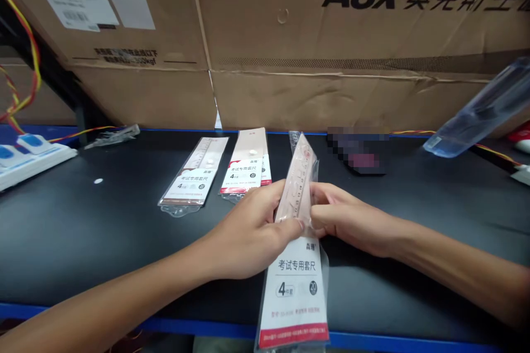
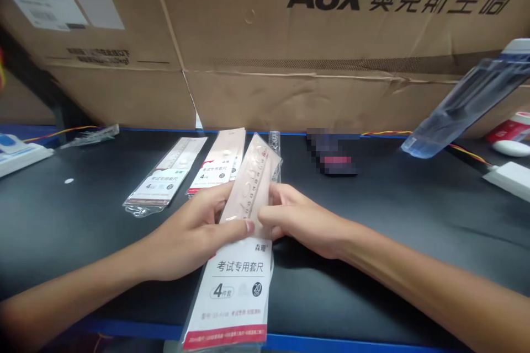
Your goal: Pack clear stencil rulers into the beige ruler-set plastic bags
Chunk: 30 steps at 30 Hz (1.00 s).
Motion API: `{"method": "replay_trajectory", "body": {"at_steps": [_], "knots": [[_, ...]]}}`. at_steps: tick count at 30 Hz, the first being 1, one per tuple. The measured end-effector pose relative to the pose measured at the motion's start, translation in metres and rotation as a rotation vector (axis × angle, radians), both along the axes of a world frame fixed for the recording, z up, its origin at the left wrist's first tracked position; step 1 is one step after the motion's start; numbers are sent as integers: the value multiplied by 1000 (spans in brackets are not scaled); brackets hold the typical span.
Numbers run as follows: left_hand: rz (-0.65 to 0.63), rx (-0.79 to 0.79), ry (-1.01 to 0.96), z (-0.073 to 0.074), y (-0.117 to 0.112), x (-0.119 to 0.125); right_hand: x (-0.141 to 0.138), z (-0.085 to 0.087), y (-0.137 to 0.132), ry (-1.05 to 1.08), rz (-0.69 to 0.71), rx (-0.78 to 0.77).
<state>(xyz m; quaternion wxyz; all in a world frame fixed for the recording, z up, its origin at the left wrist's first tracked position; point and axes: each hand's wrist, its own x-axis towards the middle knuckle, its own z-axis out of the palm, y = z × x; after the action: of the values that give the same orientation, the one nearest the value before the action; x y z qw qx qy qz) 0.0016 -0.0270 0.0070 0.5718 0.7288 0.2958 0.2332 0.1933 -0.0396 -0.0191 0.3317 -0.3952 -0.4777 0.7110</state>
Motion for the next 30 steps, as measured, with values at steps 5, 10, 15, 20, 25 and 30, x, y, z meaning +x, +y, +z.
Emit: {"method": "replay_trajectory", "body": {"at_steps": [5,10,15,20,25,30], "knots": [[-31,-41,-36,1,-1,1,4,-2,2,39,37,-25],[139,12,-22,-4,5,0,8,-2,8,-105,-4,128],[269,51,75,-4,11,-5,11,2,3,-591,-390,971],[265,39,151,-3,11,-6,5,6,-10,-772,46,1119],[241,-5,192,-8,13,-6,-3,2,-13,-855,31,948],[187,-29,207,-7,10,-3,-2,2,-15,-972,36,1022]]}}
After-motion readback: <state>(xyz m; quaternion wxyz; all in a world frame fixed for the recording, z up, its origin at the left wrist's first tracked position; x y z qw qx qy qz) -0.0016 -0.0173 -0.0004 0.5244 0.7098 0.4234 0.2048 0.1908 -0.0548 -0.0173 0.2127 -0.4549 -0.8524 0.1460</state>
